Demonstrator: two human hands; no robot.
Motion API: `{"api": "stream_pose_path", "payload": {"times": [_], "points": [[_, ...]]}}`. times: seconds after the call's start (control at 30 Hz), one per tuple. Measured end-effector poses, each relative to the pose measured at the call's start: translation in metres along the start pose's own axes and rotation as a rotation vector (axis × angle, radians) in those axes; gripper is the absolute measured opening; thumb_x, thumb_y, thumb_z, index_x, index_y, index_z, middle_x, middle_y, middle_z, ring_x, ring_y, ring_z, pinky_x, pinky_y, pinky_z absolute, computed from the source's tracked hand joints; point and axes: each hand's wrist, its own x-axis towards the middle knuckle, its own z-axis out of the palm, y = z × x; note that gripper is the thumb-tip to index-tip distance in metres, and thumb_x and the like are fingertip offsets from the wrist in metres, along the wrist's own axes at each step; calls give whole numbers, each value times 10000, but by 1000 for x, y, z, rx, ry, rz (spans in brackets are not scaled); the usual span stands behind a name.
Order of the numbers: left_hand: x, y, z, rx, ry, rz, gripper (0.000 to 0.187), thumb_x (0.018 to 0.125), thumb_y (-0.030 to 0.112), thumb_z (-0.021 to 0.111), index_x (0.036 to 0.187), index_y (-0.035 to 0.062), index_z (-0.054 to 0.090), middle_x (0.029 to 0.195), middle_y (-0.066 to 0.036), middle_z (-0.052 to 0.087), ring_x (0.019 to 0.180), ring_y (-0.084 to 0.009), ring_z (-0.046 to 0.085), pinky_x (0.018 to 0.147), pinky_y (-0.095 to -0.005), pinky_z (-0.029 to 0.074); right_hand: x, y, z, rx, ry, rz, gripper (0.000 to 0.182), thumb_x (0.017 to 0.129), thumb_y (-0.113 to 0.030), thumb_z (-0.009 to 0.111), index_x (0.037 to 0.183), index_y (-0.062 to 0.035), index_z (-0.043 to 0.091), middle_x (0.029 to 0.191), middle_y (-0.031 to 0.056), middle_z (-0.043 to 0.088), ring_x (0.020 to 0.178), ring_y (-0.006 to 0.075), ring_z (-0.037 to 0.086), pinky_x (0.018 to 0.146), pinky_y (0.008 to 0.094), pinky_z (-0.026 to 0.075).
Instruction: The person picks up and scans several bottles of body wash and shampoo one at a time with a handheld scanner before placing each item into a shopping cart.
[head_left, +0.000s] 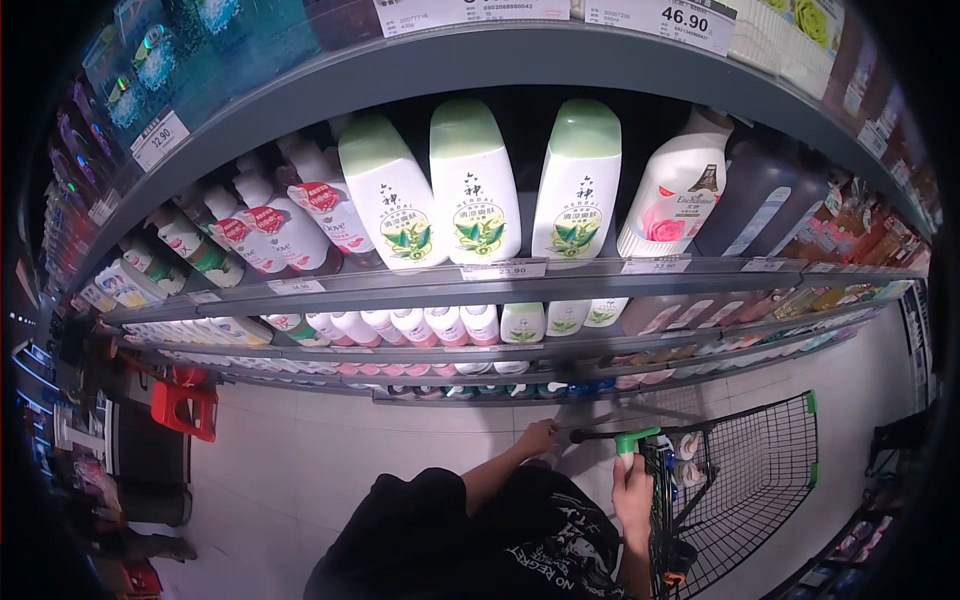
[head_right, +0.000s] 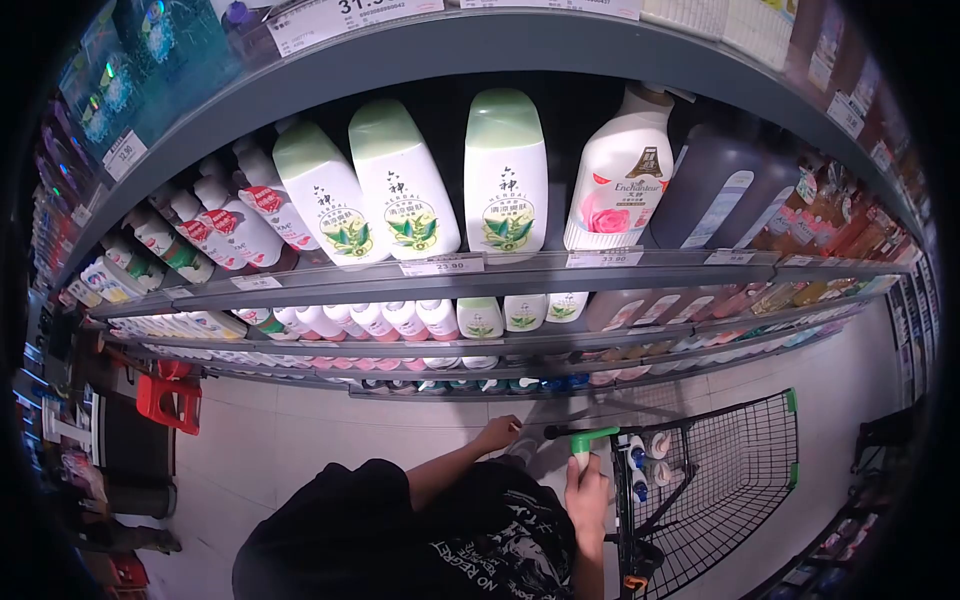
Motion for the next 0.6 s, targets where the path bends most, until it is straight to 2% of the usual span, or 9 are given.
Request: {"api": "stream_pose_path", "payload": {"times": [0.03, 0.17, 0.23, 0.3, 0.47, 0.57, 0.6], "points": [[-5, 6, 1, -91, 11, 43, 310, 779, 194, 606, 1041, 40, 671, 956, -179, 696, 900, -336, 675, 842, -420, 523, -4, -1, 5, 25, 1, -11, 320, 959, -310, 525, 1049, -3, 526, 648, 235, 615, 649, 454, 619, 576, 533, 465], [-42, -4, -17, -71, -85, 42, 306, 780, 188, 612, 1048, 52, 671, 956, -178, 697, 890, -318, 678, 830, -407, 527, -21, -1, 28, -64, 28, -37, 312, 948, -297, 541, 1073, -14, 509, 675, 246, 624, 676, 473, 612, 595, 558, 463], [-73, -40, -31, 71, -150, -138, 295, 758, 169, 596, 1025, 74, 677, 996, -180, 690, 928, -357, 662, 850, -436, 521, -32, -11, 35, -34, 76, -100, 306, 941, -294, 551, 1071, -22, 500, 686, 251, 626, 699, 480, 608, 607, 575, 459], [-110, -92, -47, 244, -148, -191, 294, 757, 172, 593, 1022, 85, 686, 1021, -184, 684, 967, -358, 651, 880, -434, 512, -42, -15, 44, -17, 91, -142, 299, 937, -291, 552, 1057, -22, 497, 700, 248, 631, 701, 465, 617, 597, 562, 466], [-218, -177, -111, 364, -197, -389, 306, 729, 230, 636, 990, 87, 704, 1046, -179, 683, 987, -358, 647, 903, -427, 505, -64, -44, 68, -88, 86, -64, 310, 936, -323, 539, 1050, -37, 494, 725, 244, 643, 695, 455, 628, 597, 546, 489], [-239, -194, -136, 336, -288, -537, 336, 717, 275, 657, 985, 80, 715, 1035, -173, 691, 982, -351, 656, 894, -425, 511, -73, -43, 75, -143, 99, -72, 332, 942, -361, 517, 1049, -48, 488, 716, 236, 647, 683, 450, 633, 602, 542, 500], [-248, -202, -138, 334, -175, -436, 343, 727, 288, 652, 985, 72, 717, 1002, -166, 699, 955, -348, 666, 882, -422, 516, -77, -47, 83, -143, 86, -64, 327, 941, -360, 519, 1050, -53, 487, 712, 234, 648, 682, 451, 632, 604, 545, 499]]}}
